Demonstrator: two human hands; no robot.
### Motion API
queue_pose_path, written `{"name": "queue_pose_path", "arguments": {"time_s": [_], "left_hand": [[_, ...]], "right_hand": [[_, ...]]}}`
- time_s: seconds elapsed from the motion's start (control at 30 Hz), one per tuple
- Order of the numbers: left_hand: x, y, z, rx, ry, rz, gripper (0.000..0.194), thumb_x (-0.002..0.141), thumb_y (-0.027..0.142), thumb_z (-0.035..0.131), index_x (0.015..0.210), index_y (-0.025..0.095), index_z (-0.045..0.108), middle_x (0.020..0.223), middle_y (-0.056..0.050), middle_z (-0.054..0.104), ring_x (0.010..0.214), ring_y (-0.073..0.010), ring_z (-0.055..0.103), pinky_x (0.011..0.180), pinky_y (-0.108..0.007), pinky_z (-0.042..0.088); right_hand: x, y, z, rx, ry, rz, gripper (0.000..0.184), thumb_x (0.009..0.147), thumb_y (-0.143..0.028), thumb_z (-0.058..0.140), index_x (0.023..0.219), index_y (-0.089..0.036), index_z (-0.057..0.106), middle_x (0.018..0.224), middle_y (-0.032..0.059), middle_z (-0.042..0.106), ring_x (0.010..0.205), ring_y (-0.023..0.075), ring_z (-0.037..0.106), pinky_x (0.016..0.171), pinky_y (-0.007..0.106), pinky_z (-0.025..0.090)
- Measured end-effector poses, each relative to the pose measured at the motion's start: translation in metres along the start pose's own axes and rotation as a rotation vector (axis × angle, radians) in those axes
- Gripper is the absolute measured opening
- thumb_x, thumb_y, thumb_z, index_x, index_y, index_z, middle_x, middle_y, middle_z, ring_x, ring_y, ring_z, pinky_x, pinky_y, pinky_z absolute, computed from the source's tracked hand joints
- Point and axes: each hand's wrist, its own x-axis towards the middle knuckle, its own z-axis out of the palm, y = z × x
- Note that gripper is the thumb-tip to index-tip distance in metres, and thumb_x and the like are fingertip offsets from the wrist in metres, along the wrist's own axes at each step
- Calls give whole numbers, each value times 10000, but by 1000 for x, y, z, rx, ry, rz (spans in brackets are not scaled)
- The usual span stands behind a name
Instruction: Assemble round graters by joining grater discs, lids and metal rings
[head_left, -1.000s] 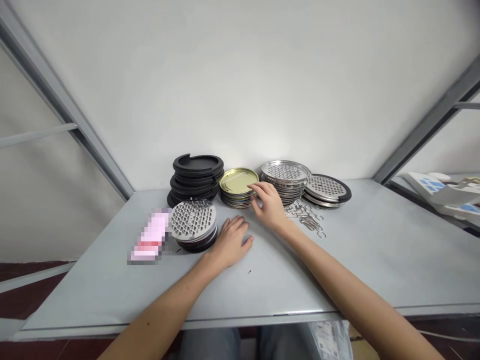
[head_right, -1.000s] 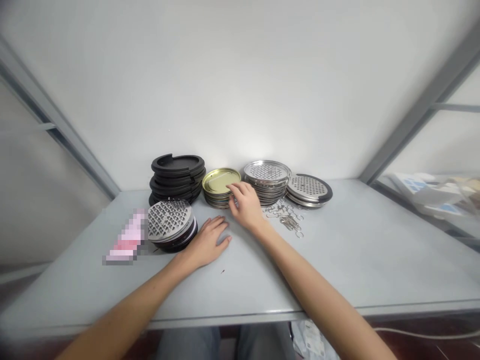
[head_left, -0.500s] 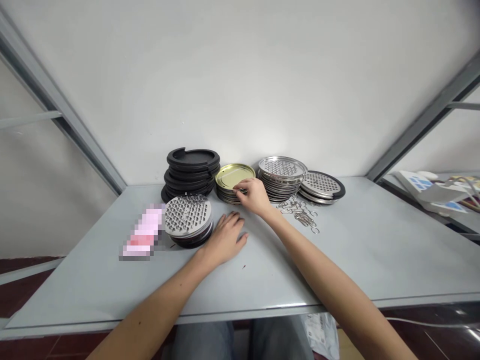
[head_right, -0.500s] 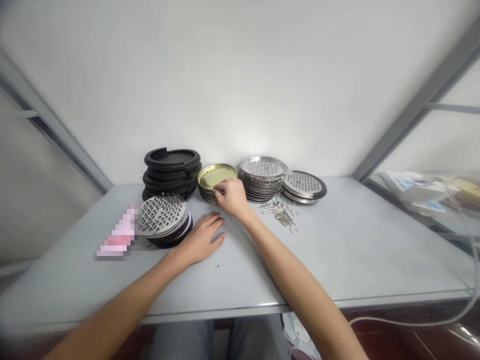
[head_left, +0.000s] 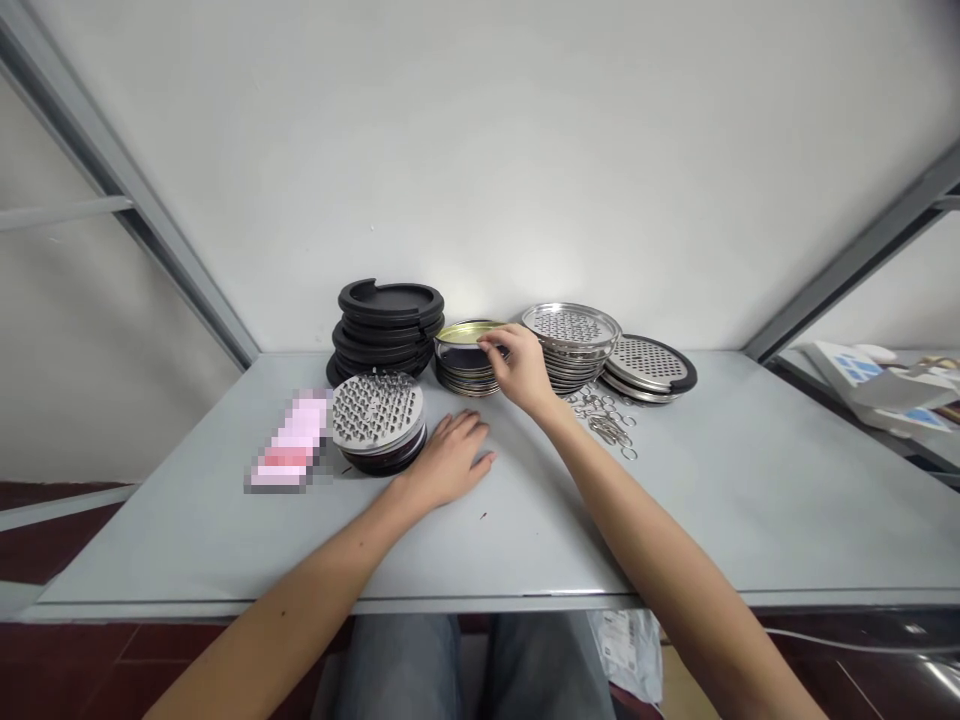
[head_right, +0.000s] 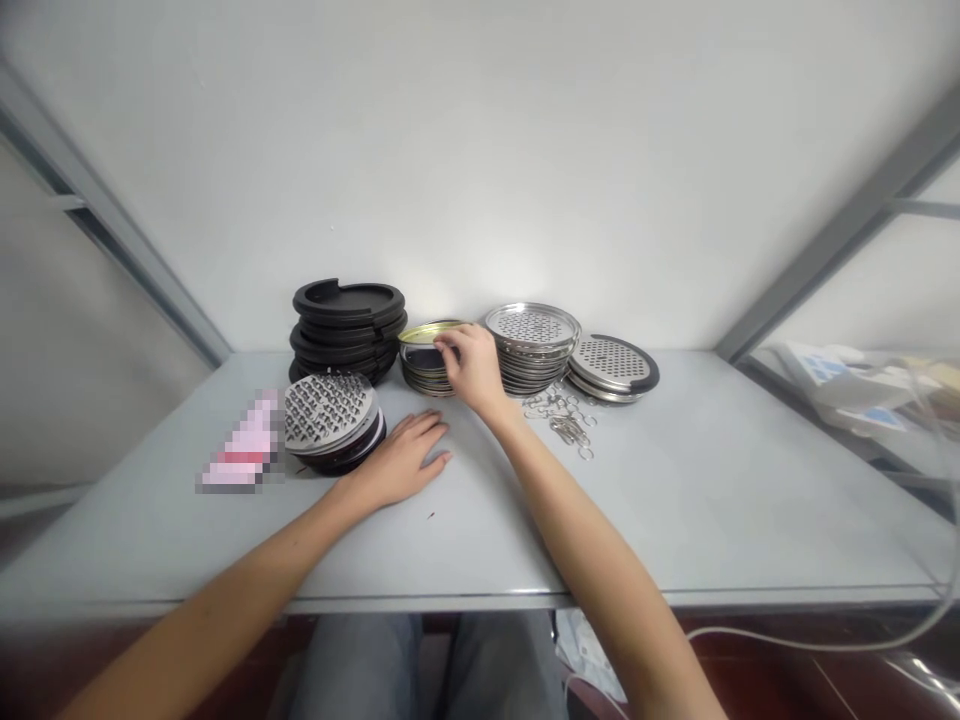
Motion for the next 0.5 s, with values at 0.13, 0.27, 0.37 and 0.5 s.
{"name": "queue_pose_path", "arguments": {"time_s": [0.13,0.27,0.37,0.5], "left_hand": [[0,-2,0,-15,3,4,299,887,285,492,1150,155,547,1311,-150,514,1262,-287,446,1072,-474,335],[-1,-2,-1,-46,12,3,291,884,292,495,1135,161,560,1293,-148,527,1246,-292,459,1064,-478,348],[-1,-2,-1,-48,13,-4,303,886,310,491,1138,159,565,1284,-147,533,1227,-294,476,1054,-463,366],[-1,-1,0,-85,14,-89,504,878,339,490,1309,85,427,1371,-202,452,1291,-314,417,1070,-455,351]], "right_hand": [[3,-3,-11,39,66,1,191,924,-260,447,923,-195,627,955,83,647,951,223,585,885,370,447],[2,-9,-29,115,51,-32,152,919,-275,470,905,-207,605,953,62,647,972,216,582,946,398,413],[-7,-15,-47,229,38,-9,155,913,-308,488,922,-206,606,957,61,643,980,214,591,932,395,428],[-29,-12,-74,375,-28,76,180,887,-373,537,919,-218,621,973,63,648,990,226,603,918,402,454]]}}
